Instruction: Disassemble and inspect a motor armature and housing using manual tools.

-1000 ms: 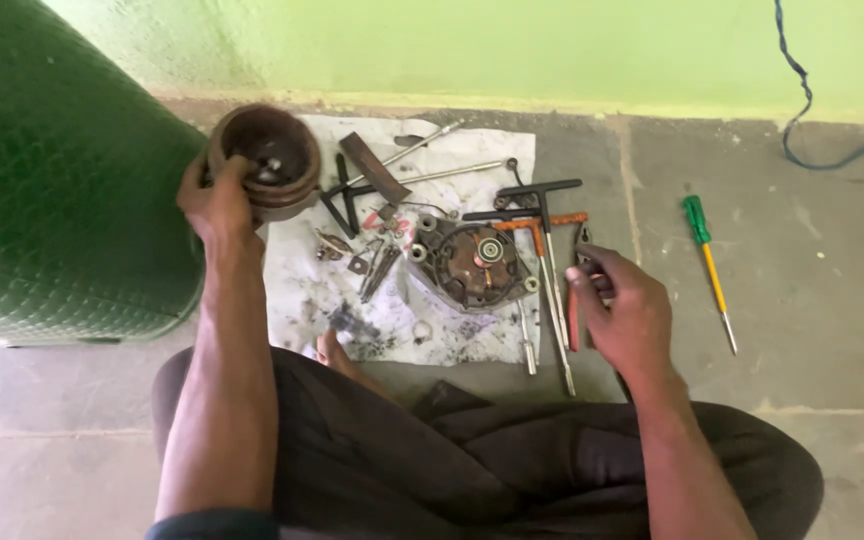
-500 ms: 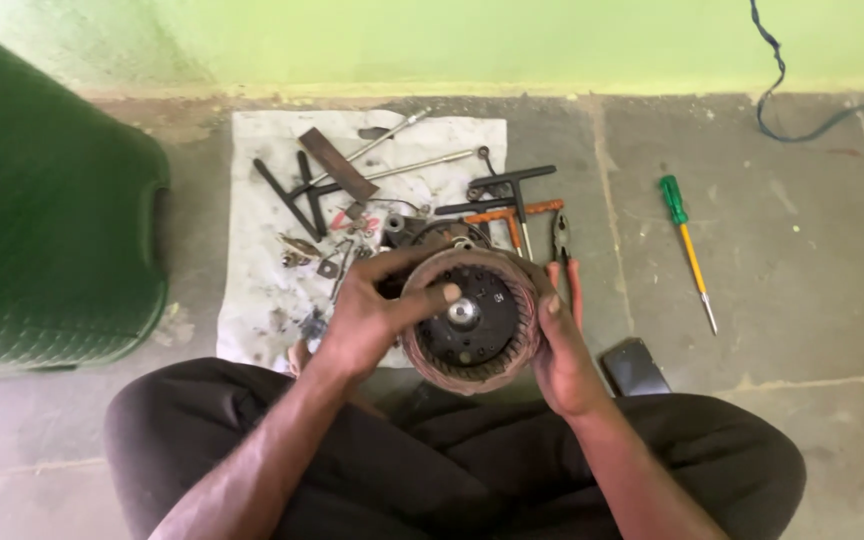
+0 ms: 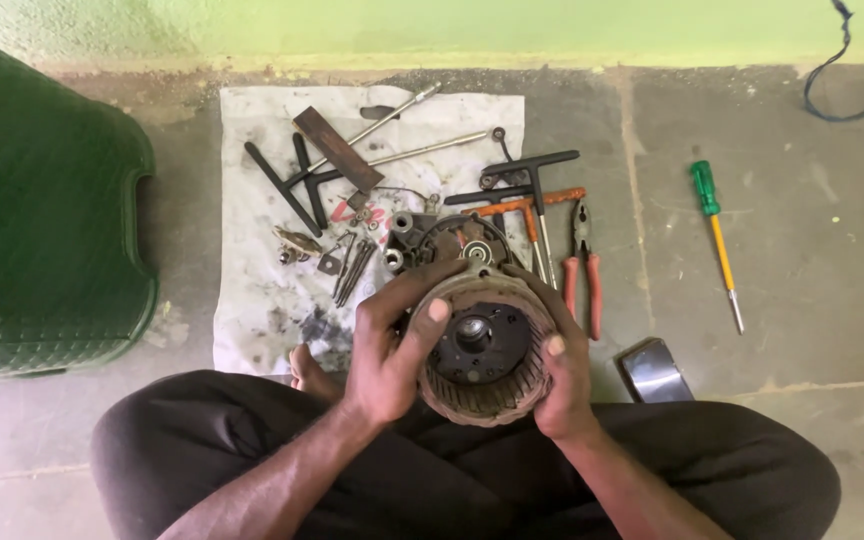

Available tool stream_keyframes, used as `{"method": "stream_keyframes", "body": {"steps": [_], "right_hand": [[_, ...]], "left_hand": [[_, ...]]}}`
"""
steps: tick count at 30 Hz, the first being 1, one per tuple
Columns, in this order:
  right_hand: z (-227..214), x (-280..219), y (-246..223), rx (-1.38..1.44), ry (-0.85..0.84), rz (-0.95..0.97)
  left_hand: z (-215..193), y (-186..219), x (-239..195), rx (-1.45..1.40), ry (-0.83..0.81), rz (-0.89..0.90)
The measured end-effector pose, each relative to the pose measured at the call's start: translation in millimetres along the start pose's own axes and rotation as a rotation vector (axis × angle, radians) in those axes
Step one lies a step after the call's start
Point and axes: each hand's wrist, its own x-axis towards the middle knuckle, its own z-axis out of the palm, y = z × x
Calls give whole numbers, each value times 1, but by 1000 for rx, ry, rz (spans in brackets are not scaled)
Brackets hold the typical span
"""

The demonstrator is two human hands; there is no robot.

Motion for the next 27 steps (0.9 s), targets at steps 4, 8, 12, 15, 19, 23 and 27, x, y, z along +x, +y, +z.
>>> {"method": "stream_keyframes", "body": {"steps": [4,8,12,15,19,23,27], "right_hand": [[-2,-1,-9,-85,-1,-42],[-3,0,-17,-124,-13,-57],[0,3,-25,-266,22,-108],[-2,-2,-16,-116,40,-75],[-1,-2,-19,-121,55,-90],[-1,-3,-24,-162,93,-106],[0,-5,-39,-188,143,-173]], "left_hand": [[-2,6,1,-17,-34,88],[-2,9,0,29,-57,183],[0,6,-1,19,-68,177],[2,7,-2,-34,-79,137],[3,6,-2,-30,-82,133],[3,-6,0,-26,-96,138],[6,-13,2,-98,-37,-28]]}}
